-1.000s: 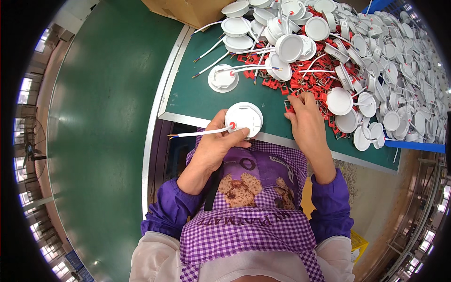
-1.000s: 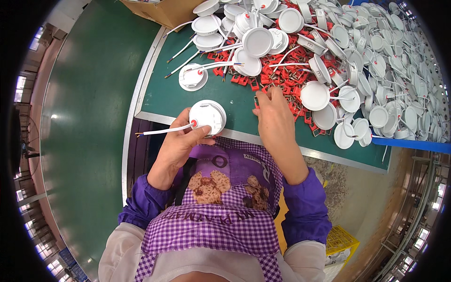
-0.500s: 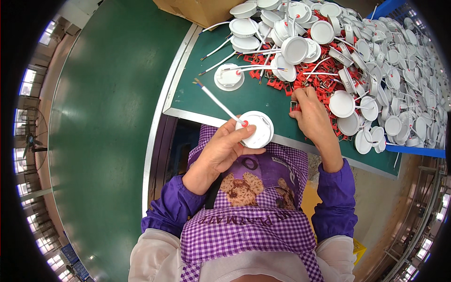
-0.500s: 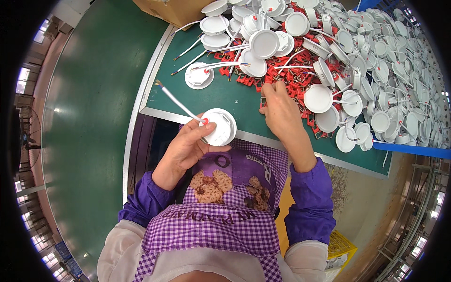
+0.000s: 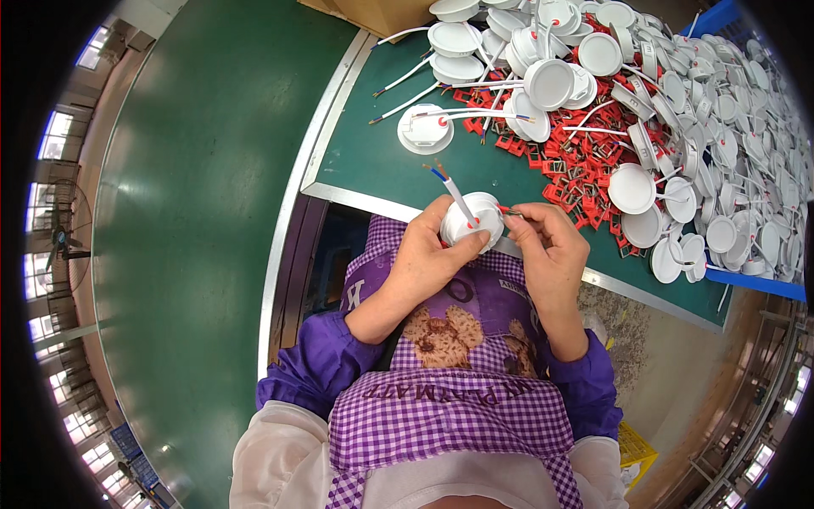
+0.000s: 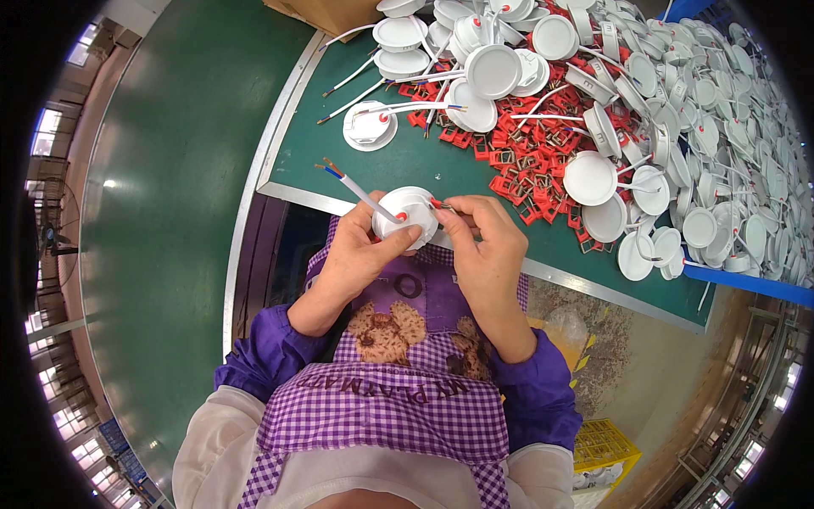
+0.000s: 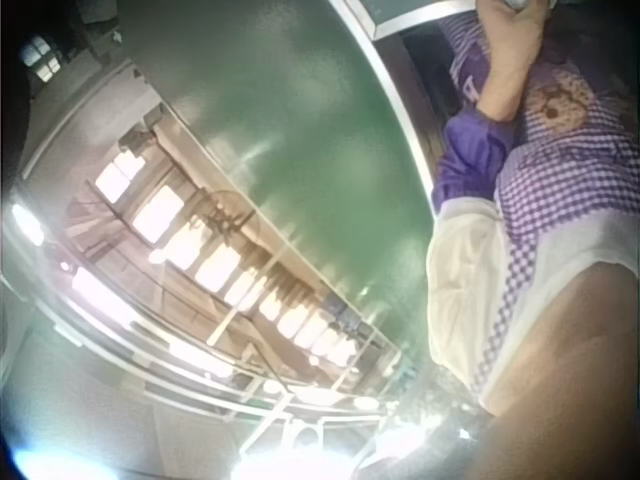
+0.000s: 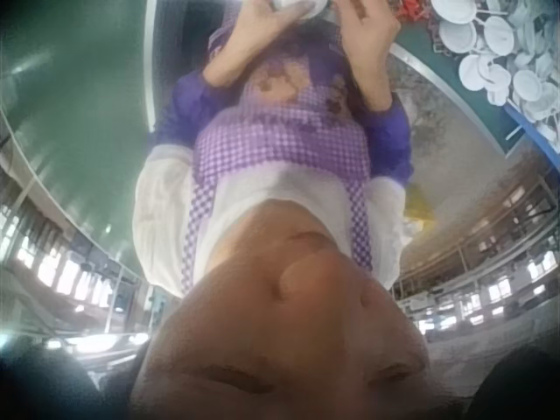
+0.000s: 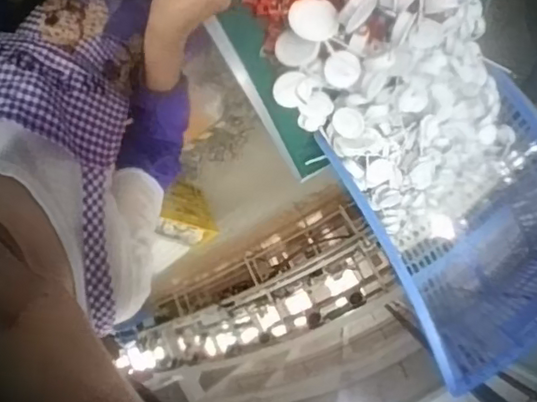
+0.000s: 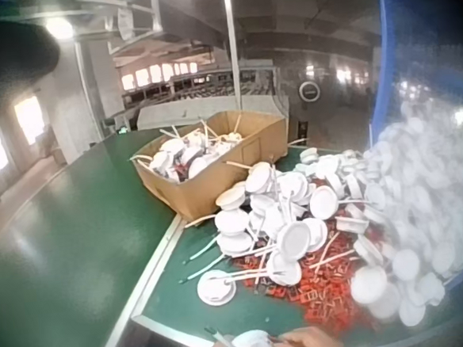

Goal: Assemble small white plastic housings with red clips and wires.

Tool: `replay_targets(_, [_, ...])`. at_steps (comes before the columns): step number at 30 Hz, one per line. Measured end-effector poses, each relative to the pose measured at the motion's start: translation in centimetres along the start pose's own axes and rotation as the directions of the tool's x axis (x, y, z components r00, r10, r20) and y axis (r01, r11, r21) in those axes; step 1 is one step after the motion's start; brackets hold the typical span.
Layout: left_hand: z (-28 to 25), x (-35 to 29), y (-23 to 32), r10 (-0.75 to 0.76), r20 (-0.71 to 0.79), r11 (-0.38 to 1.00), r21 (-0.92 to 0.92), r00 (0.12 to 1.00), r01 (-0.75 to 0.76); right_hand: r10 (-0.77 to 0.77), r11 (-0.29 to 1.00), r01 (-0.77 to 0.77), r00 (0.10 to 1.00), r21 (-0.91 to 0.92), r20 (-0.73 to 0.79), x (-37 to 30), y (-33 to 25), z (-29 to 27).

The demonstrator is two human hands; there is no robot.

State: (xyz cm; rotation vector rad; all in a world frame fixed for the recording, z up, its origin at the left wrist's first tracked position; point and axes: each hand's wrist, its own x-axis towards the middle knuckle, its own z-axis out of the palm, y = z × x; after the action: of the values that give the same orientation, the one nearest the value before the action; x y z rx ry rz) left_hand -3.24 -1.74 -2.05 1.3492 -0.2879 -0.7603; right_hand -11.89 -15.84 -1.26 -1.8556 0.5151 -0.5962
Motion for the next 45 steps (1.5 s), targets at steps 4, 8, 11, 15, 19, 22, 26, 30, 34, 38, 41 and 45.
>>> replay_targets(4, [0.0, 0.0, -0.4, 0.095, 0.001, 0.972, 0.214, 0.995, -0.093, 0.020, 1.000, -0.020, 1.000, -0.006, -0.004, -0.4, 0.6, -0.2])
replay_targets(8, [0.3, 0.0, 0.2, 0.116, 0.003, 0.956, 0.271, 0.993, -0.112, 0.231, 0.960, -0.236, 0.972, 0.149, 0.051, -0.7, 0.8, -0.3])
replay_targets(11, [0.5, 0.0, 0.2, 0.118, 0.000, 0.962, 0.249, 0.993, -0.114, 0.149, 0.982, -0.153, 0.988, 0.106, 0.045, -0.9, 0.3, -0.1])
replay_targets(15, [0.3, 0.0, 0.5, 0.126, 0.006, 0.944, 0.306, 0.992, -0.121, 0.060, 0.994, -0.064, 0.997, 0.091, 0.043, -1.1, 0.1, 0.1])
replay_targets(19, [0.4, 0.0, 0.3, 0.162, 0.027, 0.929, 0.333, 0.986, -0.162, -0.078, 0.994, 0.080, 0.997, -0.073, 0.029, -1.2, -0.5, 0.1])
replay_targets(22, [0.4, -0.1, 0.4, 0.161, 0.045, 0.913, 0.372, 0.986, -0.167, -0.094, 0.990, 0.095, 0.995, -0.102, 0.019, -1.3, -0.6, 0.1])
replay_targets(26, [0.5, -0.1, 0.1, 0.161, 0.031, 0.923, 0.348, 0.987, -0.161, -0.124, 0.981, 0.124, 0.992, -0.148, 0.008, -1.5, -0.5, 0.2])
replay_targets(30, [0.0, 0.2, 0.2, 0.251, 0.093, 0.880, 0.392, 0.963, -0.267, -0.133, 0.974, 0.132, 0.991, -0.183, 0.008, -1.2, -0.8, 0.2])
replay_targets(34, [-0.8, 0.6, 0.4, 0.268, 0.168, 0.851, 0.419, 0.949, -0.315, -0.145, 0.977, 0.144, 0.989, -0.160, 0.007, -1.1, -0.6, 0.3])
replay_targets(38, [-1.1, 0.5, 1.3, 0.278, 0.242, 0.845, 0.399, 0.930, -0.357, -0.009, 0.998, 0.009, 1.000, -0.058, 0.005, -0.6, 0.1, -0.7])
replay_targets(41, [-1.3, 0.4, 1.6, 0.254, 0.291, 0.883, 0.319, 0.923, -0.343, 0.141, 0.942, -0.126, 0.990, 0.310, -0.026, -0.9, -1.3, -0.4])
replay_targets(45, [-0.8, -0.2, 0.6, 0.226, 0.228, 0.942, 0.197, 0.947, -0.272, 0.098, 0.979, -0.117, 0.988, 0.167, 0.116, -1.2, -0.7, -1.3])
